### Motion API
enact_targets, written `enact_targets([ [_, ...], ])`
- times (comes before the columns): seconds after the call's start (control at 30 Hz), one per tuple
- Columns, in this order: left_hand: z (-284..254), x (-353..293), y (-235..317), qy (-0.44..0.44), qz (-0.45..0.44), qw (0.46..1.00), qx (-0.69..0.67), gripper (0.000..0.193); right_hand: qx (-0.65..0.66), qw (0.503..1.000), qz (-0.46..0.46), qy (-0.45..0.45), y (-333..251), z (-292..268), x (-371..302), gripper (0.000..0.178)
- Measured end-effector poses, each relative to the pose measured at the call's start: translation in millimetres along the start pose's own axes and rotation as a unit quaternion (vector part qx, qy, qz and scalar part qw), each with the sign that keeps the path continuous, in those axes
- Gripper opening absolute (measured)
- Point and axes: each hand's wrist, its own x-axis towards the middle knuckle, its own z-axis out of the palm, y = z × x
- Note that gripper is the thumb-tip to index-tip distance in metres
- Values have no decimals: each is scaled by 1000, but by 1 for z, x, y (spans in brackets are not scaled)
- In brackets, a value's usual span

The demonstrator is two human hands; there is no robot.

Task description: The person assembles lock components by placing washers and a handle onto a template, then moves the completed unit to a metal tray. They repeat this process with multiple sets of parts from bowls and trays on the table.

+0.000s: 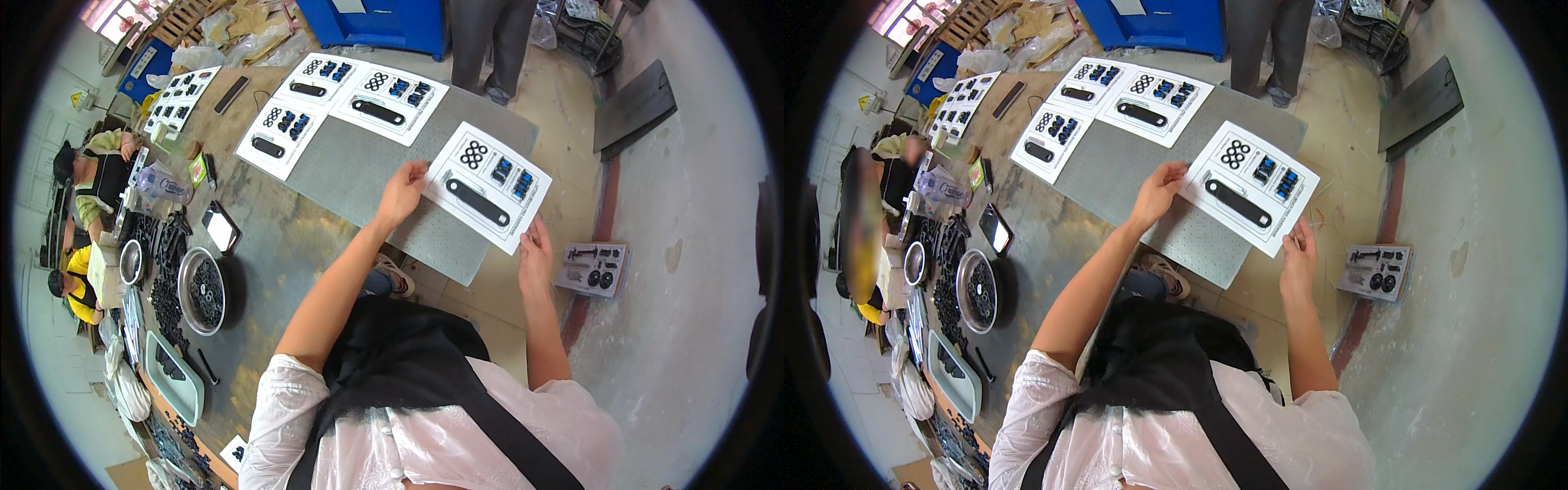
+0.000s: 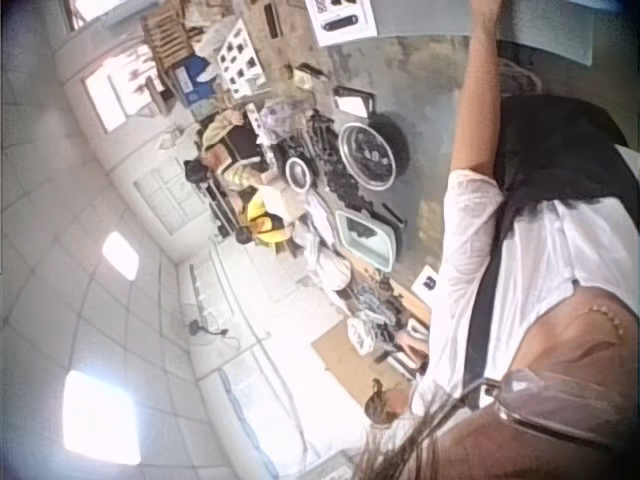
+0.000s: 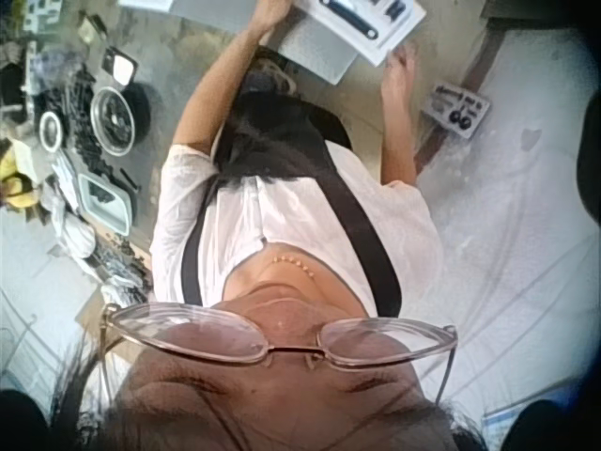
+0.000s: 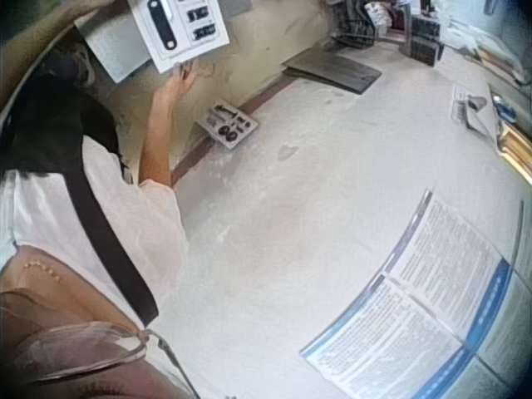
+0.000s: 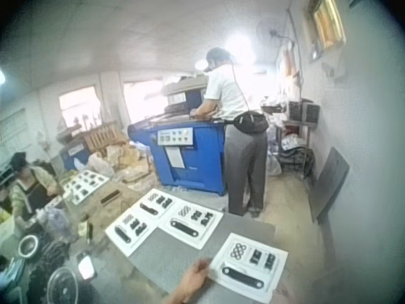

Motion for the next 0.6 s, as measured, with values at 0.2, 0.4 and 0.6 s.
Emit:
enact_targets([
  [0.2, -1, 25, 13, -49, 43, 996, 57, 43, 52, 997, -19, 44, 6, 20, 22, 54],
  [0.4, -1, 33, 23, -70, 128, 973, 180, 50, 58, 995, -49, 66, 10, 31, 52, 53],
  [0.6, 9, 15, 27, -88, 203, 921, 321, 52, 50, 992, -42, 105, 2, 41, 65, 51],
])
